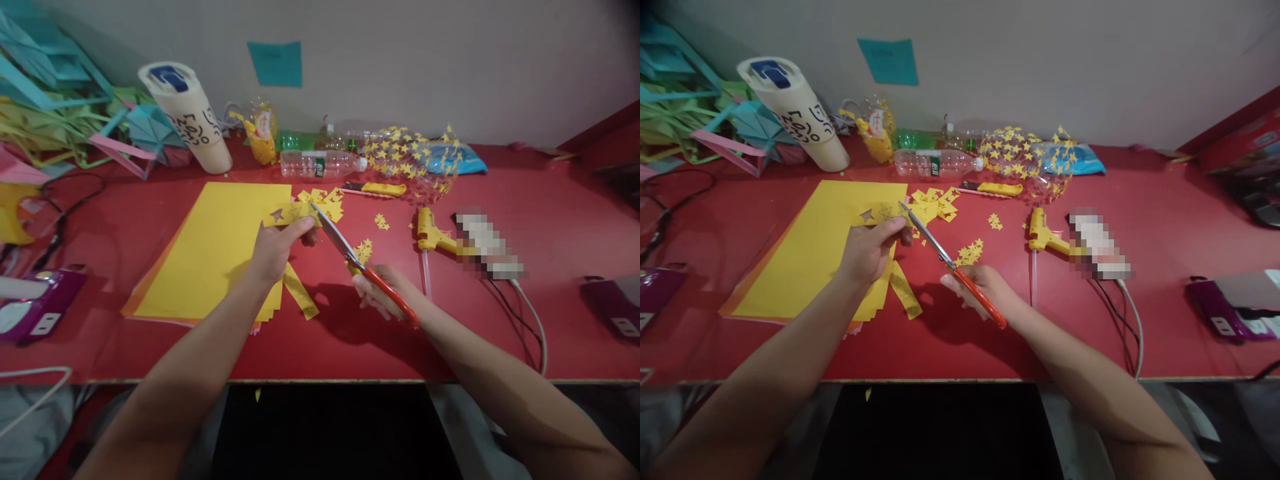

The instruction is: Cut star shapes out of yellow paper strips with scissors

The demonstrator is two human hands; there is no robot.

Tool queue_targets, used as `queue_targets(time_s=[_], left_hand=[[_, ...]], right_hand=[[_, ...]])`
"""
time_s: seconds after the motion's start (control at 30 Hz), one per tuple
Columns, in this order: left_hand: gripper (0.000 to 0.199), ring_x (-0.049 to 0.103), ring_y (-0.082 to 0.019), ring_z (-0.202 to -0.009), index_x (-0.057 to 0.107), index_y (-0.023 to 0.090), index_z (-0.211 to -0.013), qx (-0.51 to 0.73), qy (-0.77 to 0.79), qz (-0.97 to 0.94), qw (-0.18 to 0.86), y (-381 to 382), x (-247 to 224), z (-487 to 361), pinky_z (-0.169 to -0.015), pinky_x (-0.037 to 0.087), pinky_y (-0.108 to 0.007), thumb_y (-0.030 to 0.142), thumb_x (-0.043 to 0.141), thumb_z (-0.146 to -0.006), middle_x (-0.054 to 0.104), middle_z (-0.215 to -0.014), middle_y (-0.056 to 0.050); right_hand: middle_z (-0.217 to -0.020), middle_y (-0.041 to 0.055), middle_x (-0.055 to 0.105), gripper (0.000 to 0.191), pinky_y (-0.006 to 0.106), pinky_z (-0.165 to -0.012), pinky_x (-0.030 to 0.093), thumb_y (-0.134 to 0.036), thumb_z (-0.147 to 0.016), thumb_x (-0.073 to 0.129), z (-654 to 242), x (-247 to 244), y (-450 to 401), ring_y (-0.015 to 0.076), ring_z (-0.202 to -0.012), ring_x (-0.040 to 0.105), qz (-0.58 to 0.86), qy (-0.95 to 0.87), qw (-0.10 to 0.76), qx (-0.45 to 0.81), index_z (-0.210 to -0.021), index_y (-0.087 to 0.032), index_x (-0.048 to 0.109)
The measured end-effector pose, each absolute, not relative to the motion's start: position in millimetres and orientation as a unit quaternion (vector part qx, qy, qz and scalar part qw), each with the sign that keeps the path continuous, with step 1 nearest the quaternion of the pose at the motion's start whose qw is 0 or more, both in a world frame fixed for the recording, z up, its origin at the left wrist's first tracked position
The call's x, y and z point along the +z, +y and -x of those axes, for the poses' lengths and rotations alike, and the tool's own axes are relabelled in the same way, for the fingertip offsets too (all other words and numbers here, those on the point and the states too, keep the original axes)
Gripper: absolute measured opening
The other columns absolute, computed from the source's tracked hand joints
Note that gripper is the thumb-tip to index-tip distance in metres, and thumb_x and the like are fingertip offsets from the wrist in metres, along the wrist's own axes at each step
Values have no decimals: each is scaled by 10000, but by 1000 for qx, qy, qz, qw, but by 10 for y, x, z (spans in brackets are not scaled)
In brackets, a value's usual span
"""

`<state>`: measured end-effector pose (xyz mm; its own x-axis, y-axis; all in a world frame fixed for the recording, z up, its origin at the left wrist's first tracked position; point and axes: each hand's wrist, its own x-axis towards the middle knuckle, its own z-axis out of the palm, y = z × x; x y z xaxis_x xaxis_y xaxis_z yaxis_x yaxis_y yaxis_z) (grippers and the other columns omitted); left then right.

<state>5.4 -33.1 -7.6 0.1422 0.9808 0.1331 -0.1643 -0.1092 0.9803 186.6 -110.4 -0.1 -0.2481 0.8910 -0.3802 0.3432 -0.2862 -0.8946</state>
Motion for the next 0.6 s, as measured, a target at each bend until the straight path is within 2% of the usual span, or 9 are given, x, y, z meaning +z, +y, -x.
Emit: queue_targets(time_s=[0.23,0.6], left_hand=[[165,547,-71,-480,620,163,-572,517,387,-513,565,-313,-44,-34,-530,472,-215,253,611,-710,598,-499,17],[83,541,-68,-486,530,177,-616,566,370,-486,553,-261,13,-28,-516,455,-205,195,570,-686,567,-514,42]], right_hand=[[-327,-114,320,428,234,-434,436,-547,-709,596,-1886,-16,-1096,46,-265,345,561,-541,245,577,-546,-216,379],[-346,-108,342,483,242,-429,433,-622,-670,599,-1895,2,-1079,48,-270,354,561,-558,251,558,-529,-214,381]])
